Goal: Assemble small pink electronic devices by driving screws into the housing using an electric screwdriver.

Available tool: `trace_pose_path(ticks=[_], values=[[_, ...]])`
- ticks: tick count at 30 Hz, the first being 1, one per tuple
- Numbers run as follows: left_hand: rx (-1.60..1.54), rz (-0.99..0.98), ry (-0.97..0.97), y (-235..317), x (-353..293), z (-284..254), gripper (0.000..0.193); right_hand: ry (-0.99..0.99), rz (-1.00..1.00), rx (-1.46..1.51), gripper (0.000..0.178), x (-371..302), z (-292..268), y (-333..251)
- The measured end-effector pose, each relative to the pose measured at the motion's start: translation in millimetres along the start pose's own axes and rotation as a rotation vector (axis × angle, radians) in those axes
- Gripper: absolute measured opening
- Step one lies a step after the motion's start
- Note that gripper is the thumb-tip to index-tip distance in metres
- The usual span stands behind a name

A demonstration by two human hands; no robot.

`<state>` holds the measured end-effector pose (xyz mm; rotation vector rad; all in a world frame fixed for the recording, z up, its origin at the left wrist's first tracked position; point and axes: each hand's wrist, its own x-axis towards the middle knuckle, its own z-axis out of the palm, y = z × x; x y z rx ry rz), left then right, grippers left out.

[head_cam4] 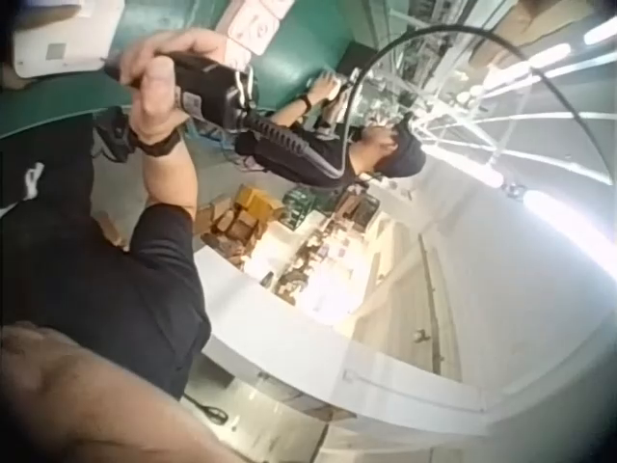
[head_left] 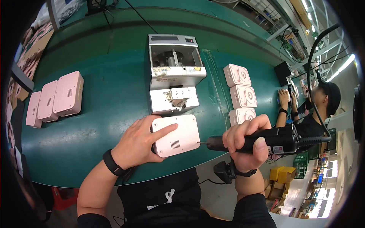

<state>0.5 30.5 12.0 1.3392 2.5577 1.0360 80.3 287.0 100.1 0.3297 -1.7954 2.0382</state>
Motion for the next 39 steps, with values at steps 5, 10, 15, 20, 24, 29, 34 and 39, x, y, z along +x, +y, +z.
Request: trace_pose_path(ticks=[5, 10, 15, 20, 24, 29, 34, 39], values=[[-0.014, 0.011, 0.004, 0, 2, 1, 0.094, -0.002, -0.005, -0.02, 0.038, 12, 6, -11], [-0.006, 0.008, -0.001, 0, 0, 1, 0.091, -0.02, -0.129, 0.095, 0.032, 55, 38, -11], [0.02, 0.018, 0.039, -1, -1, 2, 0.09, -0.011, -0.136, 0.064, 0.023, 86, 50, 7], [0.008, 0.013, 0.008, -1, -3, 3, 0.09, 0.022, -0.086, 0.039, 0.02, 93, 48, 20], [0.009, 0.021, 0.018, -3, -1, 2, 0.092, 0.015, -0.039, 0.061, 0.023, 75, 47, 8], [-0.007, -0.002, 0.018, -7, -2, 7, 0.092, 0.022, -0.025, 0.052, 0.032, 35, 42, -19], [-0.008, 0.0, 0.038, -8, -3, 9, 0.091, -0.026, -0.009, 0.014, 0.043, -2, 46, -32], [-0.007, 0.0, 0.026, -7, -2, 10, 0.091, -0.006, 0.004, -0.032, 0.046, -8, 46, -27]])
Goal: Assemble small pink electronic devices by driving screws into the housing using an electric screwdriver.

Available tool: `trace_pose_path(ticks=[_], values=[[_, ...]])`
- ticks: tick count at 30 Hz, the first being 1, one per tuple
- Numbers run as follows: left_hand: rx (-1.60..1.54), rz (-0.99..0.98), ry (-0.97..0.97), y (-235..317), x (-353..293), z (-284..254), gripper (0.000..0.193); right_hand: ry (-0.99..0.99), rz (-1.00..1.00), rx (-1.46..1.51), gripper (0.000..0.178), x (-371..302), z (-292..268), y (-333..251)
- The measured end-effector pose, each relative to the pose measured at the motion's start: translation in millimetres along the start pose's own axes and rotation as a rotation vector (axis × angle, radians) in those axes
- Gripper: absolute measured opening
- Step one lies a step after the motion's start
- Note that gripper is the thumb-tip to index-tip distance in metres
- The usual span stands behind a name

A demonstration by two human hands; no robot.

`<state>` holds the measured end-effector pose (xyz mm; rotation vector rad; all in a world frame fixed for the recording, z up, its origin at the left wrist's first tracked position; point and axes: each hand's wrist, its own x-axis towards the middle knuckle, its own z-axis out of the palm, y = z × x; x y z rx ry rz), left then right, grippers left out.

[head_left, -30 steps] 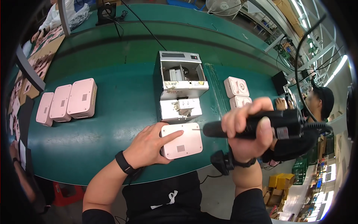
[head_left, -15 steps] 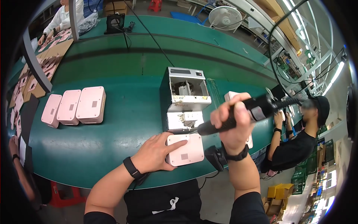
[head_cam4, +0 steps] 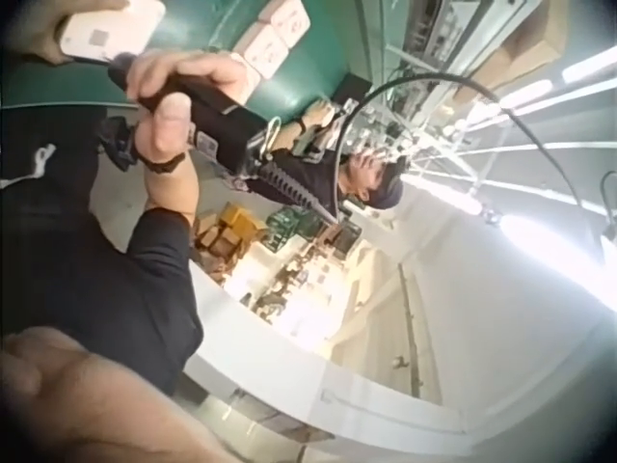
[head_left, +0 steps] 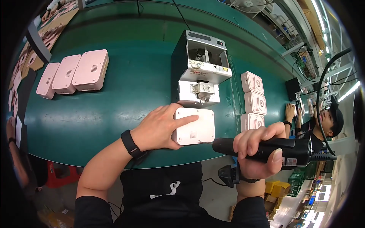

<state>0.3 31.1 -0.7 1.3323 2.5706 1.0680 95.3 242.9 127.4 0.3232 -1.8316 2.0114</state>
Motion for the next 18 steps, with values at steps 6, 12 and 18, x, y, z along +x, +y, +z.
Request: trace_pose_path(ticks=[6, 12, 18], values=[[0.002, -0.006, -0.003, 1, -1, 0, 0.092, 0.001, -0.009, 0.015, 0.046, 0, -2, -1], [0.014, -0.036, -0.001, 2, 0, -1, 0.092, 0.026, 0.025, -0.034, 0.049, -5, 3, 9], [0.005, -0.012, 0.015, 2, 0, 0, 0.092, 0.051, 0.049, -0.025, 0.052, -10, 10, 9]])
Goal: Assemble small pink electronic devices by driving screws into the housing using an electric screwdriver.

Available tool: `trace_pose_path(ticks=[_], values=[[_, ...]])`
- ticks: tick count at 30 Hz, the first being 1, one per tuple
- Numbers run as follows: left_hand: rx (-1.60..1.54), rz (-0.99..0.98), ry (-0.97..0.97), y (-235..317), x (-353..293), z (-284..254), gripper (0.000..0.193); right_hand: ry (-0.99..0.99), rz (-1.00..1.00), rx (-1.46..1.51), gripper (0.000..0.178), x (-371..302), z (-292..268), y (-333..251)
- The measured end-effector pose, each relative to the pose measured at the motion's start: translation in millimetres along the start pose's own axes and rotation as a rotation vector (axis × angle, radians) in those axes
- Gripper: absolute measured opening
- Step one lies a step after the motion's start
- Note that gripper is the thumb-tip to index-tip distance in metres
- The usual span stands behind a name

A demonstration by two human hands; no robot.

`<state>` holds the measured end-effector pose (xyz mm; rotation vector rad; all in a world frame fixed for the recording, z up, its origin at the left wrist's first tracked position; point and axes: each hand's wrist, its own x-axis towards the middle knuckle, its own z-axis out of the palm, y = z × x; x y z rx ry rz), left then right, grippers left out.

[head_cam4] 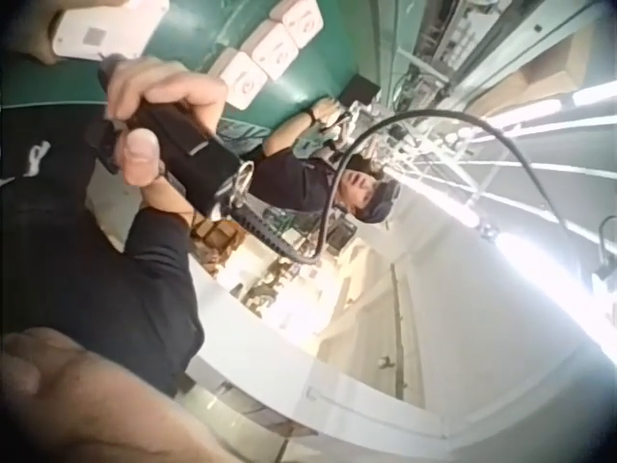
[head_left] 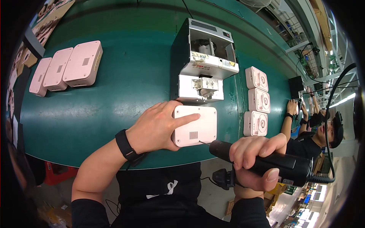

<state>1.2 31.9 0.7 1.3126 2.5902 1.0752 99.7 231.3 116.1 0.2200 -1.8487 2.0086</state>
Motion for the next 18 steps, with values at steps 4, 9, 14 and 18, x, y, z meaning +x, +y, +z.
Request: trace_pose_path(ticks=[4, 9, 14, 18], values=[[-0.008, -0.001, 0.009, 0, 0, 1, 0.091, -0.001, 0.015, -0.018, 0.054, -2, 5, 0], [-0.002, 0.008, 0.02, 0, 1, 0, 0.09, -0.018, 0.056, -0.011, 0.054, 1, 3, -2], [0.01, -0.003, -0.01, 1, 1, -3, 0.089, -0.093, 0.044, 0.012, 0.047, 14, -3, -8], [0.015, 0.015, -0.014, 1, 1, -2, 0.09, -0.131, -0.161, 0.124, 0.036, 48, -3, -8]])
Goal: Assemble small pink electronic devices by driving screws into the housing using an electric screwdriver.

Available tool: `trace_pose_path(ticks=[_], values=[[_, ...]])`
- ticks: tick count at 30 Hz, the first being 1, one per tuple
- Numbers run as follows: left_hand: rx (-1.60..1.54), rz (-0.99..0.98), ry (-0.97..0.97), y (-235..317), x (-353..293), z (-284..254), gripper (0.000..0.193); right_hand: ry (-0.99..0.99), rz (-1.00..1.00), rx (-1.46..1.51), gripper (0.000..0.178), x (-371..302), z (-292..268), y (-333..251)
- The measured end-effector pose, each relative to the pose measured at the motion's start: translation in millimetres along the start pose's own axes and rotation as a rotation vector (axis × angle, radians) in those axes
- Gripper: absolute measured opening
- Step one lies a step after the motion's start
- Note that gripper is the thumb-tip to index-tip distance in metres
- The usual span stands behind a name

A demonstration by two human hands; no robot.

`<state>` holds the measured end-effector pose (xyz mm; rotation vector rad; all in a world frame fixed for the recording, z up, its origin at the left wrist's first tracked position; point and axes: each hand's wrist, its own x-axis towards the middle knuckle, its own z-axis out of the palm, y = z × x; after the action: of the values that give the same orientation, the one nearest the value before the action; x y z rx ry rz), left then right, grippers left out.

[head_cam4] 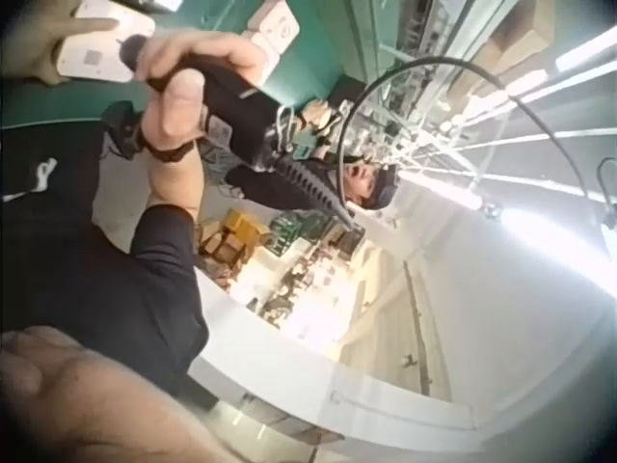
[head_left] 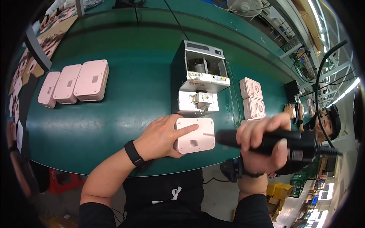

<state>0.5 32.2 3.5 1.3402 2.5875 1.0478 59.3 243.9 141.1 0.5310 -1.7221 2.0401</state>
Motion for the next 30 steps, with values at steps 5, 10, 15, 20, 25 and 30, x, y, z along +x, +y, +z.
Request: trace_pose_path(ticks=[5, 10, 15, 20, 25, 30], values=[[0.032, -0.015, 0.007, 0, -2, -1, 0.091, 0.025, -0.142, 0.0, 0.027, 38, 0, 25], [0.013, -0.014, -0.006, 2, -3, 2, 0.092, 0.087, -0.051, -0.035, 0.023, 52, -5, 44], [0.009, -0.012, 0.007, 2, -5, 3, 0.093, 0.078, 0.022, -0.079, 0.024, 46, -4, 41], [-0.023, -0.041, -0.007, -1, -5, 3, 0.094, 0.039, 0.019, 0.003, 0.031, 18, 6, 21], [-0.016, -0.025, 0.027, -6, -4, 6, 0.093, -0.004, 0.067, -0.014, 0.043, -10, 33, -13], [-0.02, -0.005, 0.057, -8, -3, 10, 0.09, -0.027, 0.178, 0.064, 0.051, -30, 46, -21]])
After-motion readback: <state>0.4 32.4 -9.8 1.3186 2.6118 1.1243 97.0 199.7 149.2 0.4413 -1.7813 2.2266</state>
